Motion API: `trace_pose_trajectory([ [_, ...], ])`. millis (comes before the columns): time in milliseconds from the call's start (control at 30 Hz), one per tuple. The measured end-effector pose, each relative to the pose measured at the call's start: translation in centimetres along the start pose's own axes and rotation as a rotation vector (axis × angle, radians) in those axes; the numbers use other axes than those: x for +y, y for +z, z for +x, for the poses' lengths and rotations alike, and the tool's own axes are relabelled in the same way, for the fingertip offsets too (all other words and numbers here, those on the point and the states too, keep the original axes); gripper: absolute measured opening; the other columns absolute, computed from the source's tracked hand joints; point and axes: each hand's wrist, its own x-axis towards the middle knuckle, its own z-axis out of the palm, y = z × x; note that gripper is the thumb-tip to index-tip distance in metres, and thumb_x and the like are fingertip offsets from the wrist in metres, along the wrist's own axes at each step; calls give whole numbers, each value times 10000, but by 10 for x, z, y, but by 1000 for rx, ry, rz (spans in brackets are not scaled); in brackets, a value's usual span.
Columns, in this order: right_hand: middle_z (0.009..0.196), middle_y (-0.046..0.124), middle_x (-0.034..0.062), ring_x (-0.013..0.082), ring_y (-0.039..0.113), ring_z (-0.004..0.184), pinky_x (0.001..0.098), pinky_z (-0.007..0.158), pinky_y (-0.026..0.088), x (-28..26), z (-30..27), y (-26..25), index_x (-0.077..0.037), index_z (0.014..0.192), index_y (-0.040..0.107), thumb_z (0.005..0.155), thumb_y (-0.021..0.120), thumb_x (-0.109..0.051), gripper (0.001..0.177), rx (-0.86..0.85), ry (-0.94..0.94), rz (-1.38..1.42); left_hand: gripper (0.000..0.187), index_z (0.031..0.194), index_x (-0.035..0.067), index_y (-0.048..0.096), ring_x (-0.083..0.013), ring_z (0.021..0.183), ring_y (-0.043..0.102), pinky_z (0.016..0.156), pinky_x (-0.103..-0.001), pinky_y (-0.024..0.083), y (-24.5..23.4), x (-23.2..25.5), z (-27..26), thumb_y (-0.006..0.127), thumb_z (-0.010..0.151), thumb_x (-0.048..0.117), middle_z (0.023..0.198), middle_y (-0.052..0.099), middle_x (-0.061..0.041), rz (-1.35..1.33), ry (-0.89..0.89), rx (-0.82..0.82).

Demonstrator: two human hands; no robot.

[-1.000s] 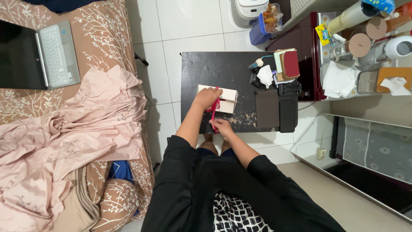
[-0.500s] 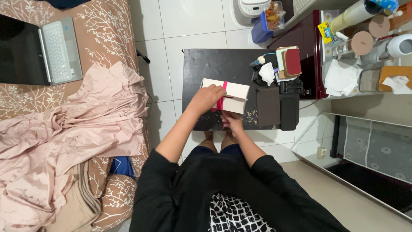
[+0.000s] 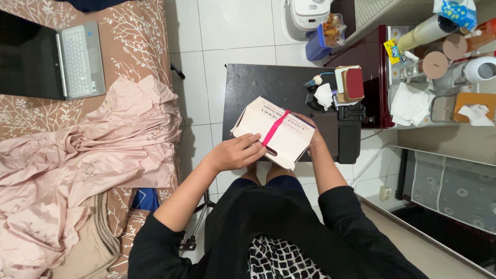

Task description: The person folds a small white box, places it on a table, wraps it with pink paper, and ties a pink ribbon around it. The person adjusts the ribbon and presents the finished wrapped box.

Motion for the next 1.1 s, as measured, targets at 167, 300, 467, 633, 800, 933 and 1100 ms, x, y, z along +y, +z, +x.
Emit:
trace_pose_trajectory([
  [167,1160,735,154,218,728,1013,347,910,604,-26,7,-6,17,1227,692,935,701,18,292,-170,-23,-239,246,1151,93,693,-258,1167,681,1024,-361,562,14,3,-7,641,915,139,1113,674,-30,-19,40,-50],
  [300,1168,736,137,196,722,1049,328,875,582,-46,5,12,27,1217,696,905,739,-6,316,-159,13,-443,231,1143,73,691,-276,1169,675,1014,-375,565,31,6,-11,632,930,141,1101,661,-41,-4,102,-89],
  [467,1169,745,132,206,727,1080,335,945,605,-61,-14,44,41,1206,710,903,729,-48,316,-280,-49,-644,254,1157,86,701,-278,1170,667,1043,-405,551,36,7,-17,628,922,147,1123,673,-45,7,82,-96],
  [633,1240,706,111,205,688,1195,352,1023,580,-78,-46,69,18,1313,635,946,696,-86,387,-346,-156,-495,250,1182,106,690,-273,1202,689,1113,-491,507,18,0,-14,673,934,86,1134,724,-58,-146,-225,200],
  [800,1260,684,78,169,654,1165,312,980,548,-87,-68,82,-30,1415,625,1038,618,-174,403,-416,-91,-336,235,1094,52,686,-306,1123,731,1120,-487,540,-13,-11,5,632,888,-48,1092,736,-97,-356,-585,411],
  [933,1198,723,86,172,694,1096,310,934,576,-82,-48,87,-18,1286,678,1029,592,-212,333,-321,34,-217,215,1057,43,724,-329,1022,724,914,-393,590,-32,-23,34,689,850,-2,1069,743,-113,-302,-577,353],
  [1100,1196,706,83,165,699,1041,327,913,588,-81,-21,73,-6,1229,669,1017,661,-98,231,-445,-245,-398,202,1031,83,733,-283,909,727,786,-392,582,-47,-35,69,709,836,34,982,736,-61,-182,-477,269],
])
